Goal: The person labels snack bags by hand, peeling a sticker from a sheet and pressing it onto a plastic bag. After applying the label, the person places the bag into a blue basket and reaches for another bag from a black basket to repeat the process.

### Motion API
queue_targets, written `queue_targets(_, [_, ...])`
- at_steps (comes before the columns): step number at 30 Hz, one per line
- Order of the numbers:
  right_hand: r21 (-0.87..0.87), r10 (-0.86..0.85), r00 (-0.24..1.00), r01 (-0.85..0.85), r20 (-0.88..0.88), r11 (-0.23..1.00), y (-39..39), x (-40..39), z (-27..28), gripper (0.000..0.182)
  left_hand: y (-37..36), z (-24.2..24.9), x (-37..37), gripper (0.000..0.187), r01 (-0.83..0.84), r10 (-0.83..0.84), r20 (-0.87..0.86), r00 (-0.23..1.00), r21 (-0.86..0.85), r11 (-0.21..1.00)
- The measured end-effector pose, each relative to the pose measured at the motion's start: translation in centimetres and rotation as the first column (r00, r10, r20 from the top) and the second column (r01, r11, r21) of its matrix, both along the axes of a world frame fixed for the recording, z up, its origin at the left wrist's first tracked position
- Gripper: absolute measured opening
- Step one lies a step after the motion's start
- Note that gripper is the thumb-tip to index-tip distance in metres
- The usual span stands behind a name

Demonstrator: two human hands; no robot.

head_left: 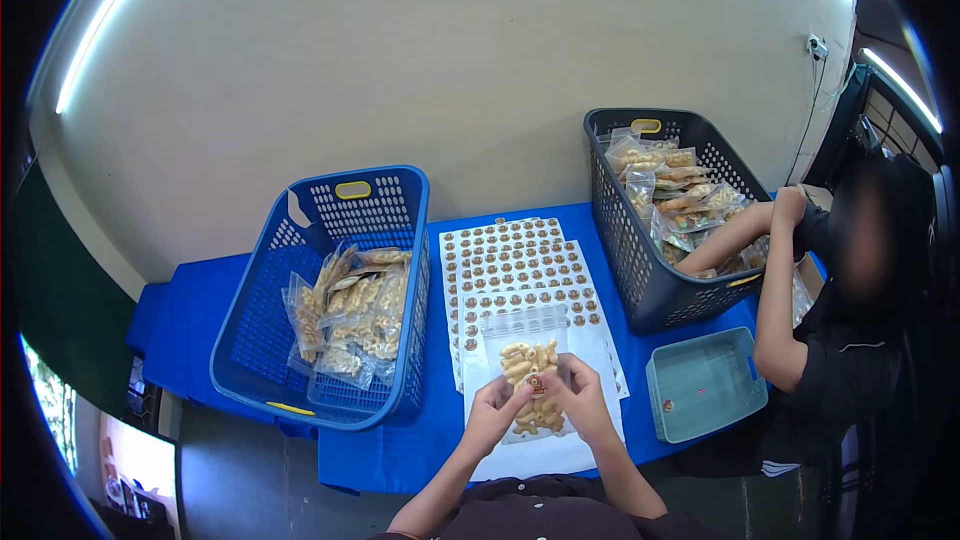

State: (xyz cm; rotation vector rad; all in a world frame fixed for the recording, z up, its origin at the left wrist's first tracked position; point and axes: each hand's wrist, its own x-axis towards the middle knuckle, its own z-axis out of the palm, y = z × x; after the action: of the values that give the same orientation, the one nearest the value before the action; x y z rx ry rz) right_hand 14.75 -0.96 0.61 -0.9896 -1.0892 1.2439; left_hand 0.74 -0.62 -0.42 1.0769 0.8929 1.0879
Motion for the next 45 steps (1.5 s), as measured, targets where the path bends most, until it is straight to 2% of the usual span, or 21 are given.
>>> queue_targets(4, [0.008, 0.086, 0.995, -0.086, 0.057, 0.996, 0.1, -0.1, -0.3, 0.029, 0.7, -0.6, 0.3, 0.029, -0.097, 0.097, -0.055, 0.994, -0.001, 0.995])
queue_targets(7, [0.071, 0.135, 0.986, -0.142, 0.095, 0.987, -0.1, 0.0, -0.2, 0.034, 0.9, 0.0, 0.6, 0.030, -0.144, 0.144, 0.013, 0.990, -0.008, 0.990])
queue_targets(10, [0.081, 0.173, 0.970, -0.188, 0.171, 0.979, -0.1, 0.5, -0.3, 0.041, 1.1, -1.3, 0.4, 0.031, -0.137, 0.133, -0.079, 0.988, -0.058, 0.989])
queue_targets(16, [0.067, 0.154, 0.939, -0.183, 0.308, 0.981, -0.6, 0.8, -0.4, 0.043, 1.0, -1.1, -0.2, 0.033, -0.033, 0.034, 0.014, 0.999, -0.086, 0.996])
queue_targets(19, [0.021, 0.125, 0.969, -0.132, 0.213, 0.991, -0.3, 0.6, -1.5, 0.044, 0.5, -0.5, -0.5, 0.033, 0.082, -0.081, -0.067, 0.994, 0.011, 0.997])
queue_targets(22, [-0.011, 0.193, 0.964, -0.194, 0.182, 0.981, -0.2, 0.7, -2.3, 0.042, 0.5, -0.4, -1.2, 0.033, 0.122, -0.125, -0.018, 0.992, -0.110, 0.986])
queue_targets(25, [0.010, 0.229, 0.961, -0.233, 0.156, 0.972, -0.4, 0.5, -1.5, 0.040, 0.1, 0.1, -1.4, 0.035, 0.125, -0.130, -0.031, 0.991, -0.120, 0.985])
queue_targets(28, [0.048, 0.201, 0.964, -0.212, 0.172, 0.976, -0.4, 0.5, -2.6, 0.039, 0.3, -0.7, -1.6, 0.038, 0.159, -0.151, 0.067, 0.986, -0.133, 0.978])
queue_targets(31, [-0.054, 0.201, 0.973, -0.196, 0.112, 0.979, -0.7, 0.6, -1.6, 0.038, 0.5, -1.6, -1.9, 0.038, 0.167, -0.159, 0.063, 0.985, -0.158, 0.973])
queue_targets(34, [0.015, 0.083, 0.986, -0.086, 0.145, 0.996, -0.5, 0.0, -0.4, 0.030, 0.0, -0.4, -1.4, 0.038, 0.190, -0.191, 0.002, 0.982, -0.034, 0.981])
queue_targets(37, [0.119, -0.043, 0.976, 0.018, 0.216, 0.993, 0.0, -0.1, -0.4, 0.018, 0.1, -0.3, -0.6, 0.040, 0.182, -0.182, 0.047, 0.982, 0.002, 0.983])
queue_targets(40, [0.100, -0.046, 0.993, 0.035, 0.111, 0.994, 0.1, 0.1, -1.0, 0.017, 0.0, 0.1, -0.5, 0.041, 0.193, -0.193, 0.066, 0.979, 0.013, 0.981])
queue_targets(43, [0.100, -0.081, 0.992, 0.071, 0.093, 0.992, 0.2, -0.2, -1.7, 0.016, 0.0, -0.4, -0.6, 0.042, 0.185, -0.187, 0.053, 0.981, 0.053, 0.981])
queue_targets(45, [0.044, -0.058, 0.998, 0.057, 0.025, 0.997, 0.1, -0.2, -1.5, 0.016, 0.0, -0.7, -0.9, 0.043, 0.202, -0.203, 0.013, 0.979, 0.066, 0.977])
